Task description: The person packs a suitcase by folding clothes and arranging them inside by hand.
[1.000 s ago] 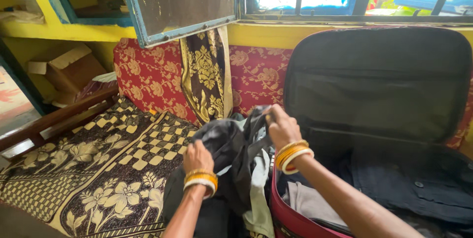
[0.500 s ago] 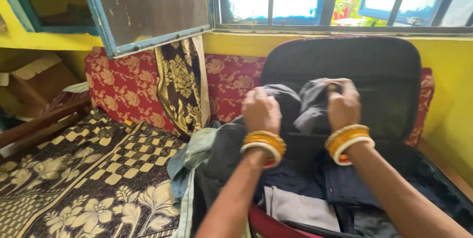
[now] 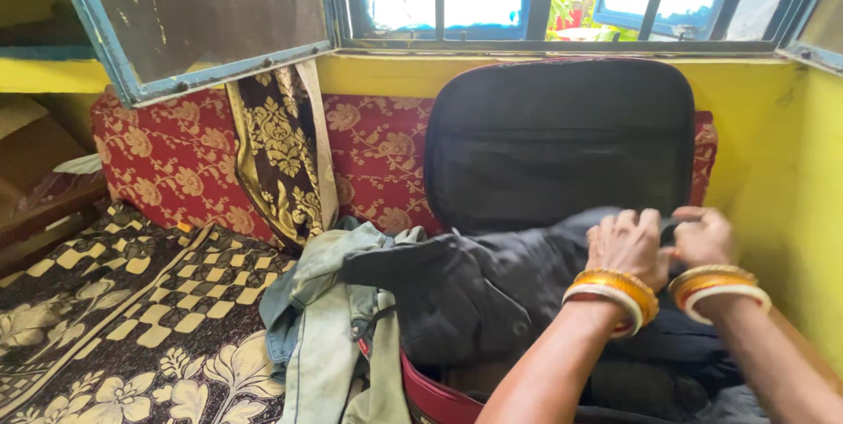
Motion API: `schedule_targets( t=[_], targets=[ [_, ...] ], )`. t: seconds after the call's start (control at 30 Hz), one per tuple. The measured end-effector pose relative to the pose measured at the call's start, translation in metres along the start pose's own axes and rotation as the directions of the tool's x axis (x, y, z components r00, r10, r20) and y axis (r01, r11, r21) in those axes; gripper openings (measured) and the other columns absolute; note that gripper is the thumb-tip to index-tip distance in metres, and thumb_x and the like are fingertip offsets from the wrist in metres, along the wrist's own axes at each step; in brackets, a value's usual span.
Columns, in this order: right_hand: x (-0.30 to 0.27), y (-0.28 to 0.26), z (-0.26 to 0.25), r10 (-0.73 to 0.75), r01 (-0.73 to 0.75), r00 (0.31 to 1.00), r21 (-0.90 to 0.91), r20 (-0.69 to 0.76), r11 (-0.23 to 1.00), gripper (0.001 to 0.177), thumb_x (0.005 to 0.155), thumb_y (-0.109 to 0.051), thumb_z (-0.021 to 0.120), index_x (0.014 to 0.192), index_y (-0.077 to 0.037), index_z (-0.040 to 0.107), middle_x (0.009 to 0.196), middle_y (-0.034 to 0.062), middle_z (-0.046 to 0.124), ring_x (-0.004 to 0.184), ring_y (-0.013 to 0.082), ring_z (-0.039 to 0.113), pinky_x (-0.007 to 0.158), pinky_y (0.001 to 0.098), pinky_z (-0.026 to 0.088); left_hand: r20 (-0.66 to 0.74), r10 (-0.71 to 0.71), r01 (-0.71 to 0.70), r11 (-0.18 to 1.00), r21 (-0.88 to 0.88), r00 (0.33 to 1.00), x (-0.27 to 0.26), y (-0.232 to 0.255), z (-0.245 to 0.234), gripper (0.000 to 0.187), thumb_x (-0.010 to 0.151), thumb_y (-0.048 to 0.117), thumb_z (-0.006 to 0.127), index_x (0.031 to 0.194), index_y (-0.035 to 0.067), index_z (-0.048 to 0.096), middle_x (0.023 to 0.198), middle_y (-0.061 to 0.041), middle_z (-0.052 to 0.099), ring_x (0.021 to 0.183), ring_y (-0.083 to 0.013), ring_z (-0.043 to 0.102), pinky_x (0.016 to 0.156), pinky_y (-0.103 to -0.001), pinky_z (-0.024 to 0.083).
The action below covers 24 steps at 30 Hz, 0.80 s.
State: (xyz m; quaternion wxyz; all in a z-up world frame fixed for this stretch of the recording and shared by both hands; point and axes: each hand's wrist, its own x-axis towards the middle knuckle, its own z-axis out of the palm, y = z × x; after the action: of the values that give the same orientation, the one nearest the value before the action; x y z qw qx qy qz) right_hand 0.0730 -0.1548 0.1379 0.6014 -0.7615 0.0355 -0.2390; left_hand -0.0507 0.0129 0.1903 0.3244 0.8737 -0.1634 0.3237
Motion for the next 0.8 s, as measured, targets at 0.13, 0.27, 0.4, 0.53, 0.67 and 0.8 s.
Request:
schedule_targets(
  t=[0.13,0.27,0.4,0.53,0.67,0.8],
  targets=[
    [-0.027,0.040,0.014,-0.120,0.177,0.983,-0.531,0.140,0.829,0.038,0.088,-0.030,0.067,0.120,-0.013,0.077,0.112,0.0181,0.076,0.107,0.0346,0.071,0.097,0.0445,0.053,0.198,-0.192,0.164,0.975,0.149,0.961,-0.022,-0.032,-0.014,0.054,0.082,0.037,0.078,0.125,0.008,0.061,0.128,-0.017,0.063,0.121,-0.0404,0.055,0.095,-0.060,0.043],
    [-0.072,0.003,0.050,0.022,0.213,0.947,-0.677,0.321,0.704,0.058,0.085,-0.061,0.067,0.123,-0.018,0.078,0.114,0.0147,0.080,0.114,0.0328,0.073,0.105,0.0435,0.051,0.188,-0.460,0.319,0.806,0.499,0.868,-0.057,-0.078,-0.047,0.075,0.078,0.046,0.085,0.136,0.010,0.053,0.138,-0.022,0.054,0.137,-0.0520,0.035,0.103,-0.067,0.029],
    [-0.107,-0.027,0.074,0.207,0.396,0.780,-0.722,0.590,0.567,0.091,0.070,-0.077,0.072,0.136,-0.015,0.066,0.134,0.0138,0.068,0.128,0.0320,0.064,0.110,0.0402,0.049,0.294,-0.571,0.301,0.724,0.621,0.766,-0.082,-0.120,-0.053,0.096,0.074,0.063,0.083,0.143,0.005,0.049,0.141,-0.026,0.053,0.140,-0.0498,0.036,0.113,-0.058,0.023],
    [-0.128,-0.042,0.079,0.318,0.464,0.637,-0.679,0.702,0.569,0.110,0.065,-0.080,0.074,0.150,-0.015,0.050,0.146,0.0156,0.059,0.137,0.0323,0.057,0.115,0.0397,0.045,0.312,-0.554,0.213,0.688,0.694,0.772,-0.086,-0.142,-0.022,0.078,0.080,0.062,0.074,0.139,0.012,0.061,0.136,-0.025,0.063,0.131,-0.0456,0.053,0.115,-0.062,0.026],
    [-0.131,-0.053,0.064,0.398,0.593,0.291,-0.491,0.870,0.638,0.114,0.061,-0.067,0.086,0.154,-0.019,0.041,0.154,0.0123,0.049,0.147,0.0278,0.045,0.121,0.0379,0.036,0.529,-0.575,0.126,0.742,0.659,0.624,-0.090,-0.135,-0.037,0.091,0.075,0.077,0.074,0.136,0.011,0.065,0.143,-0.025,0.056,0.140,-0.0435,0.044,0.119,-0.057,0.020],
    [-0.146,-0.064,0.058,0.421,0.749,0.302,-0.486,0.855,0.450,0.104,0.058,-0.044,0.093,0.151,-0.027,0.049,0.152,0.0072,0.053,0.145,0.0308,0.044,0.121,0.0445,0.035,0.565,-0.567,0.124,0.763,0.635,0.599,-0.087,-0.124,-0.045,0.087,0.074,0.077,0.073,0.133,0.013,0.068,0.141,-0.021,0.059,0.139,-0.0398,0.047,0.117,-0.056,0.025]
  ],
)
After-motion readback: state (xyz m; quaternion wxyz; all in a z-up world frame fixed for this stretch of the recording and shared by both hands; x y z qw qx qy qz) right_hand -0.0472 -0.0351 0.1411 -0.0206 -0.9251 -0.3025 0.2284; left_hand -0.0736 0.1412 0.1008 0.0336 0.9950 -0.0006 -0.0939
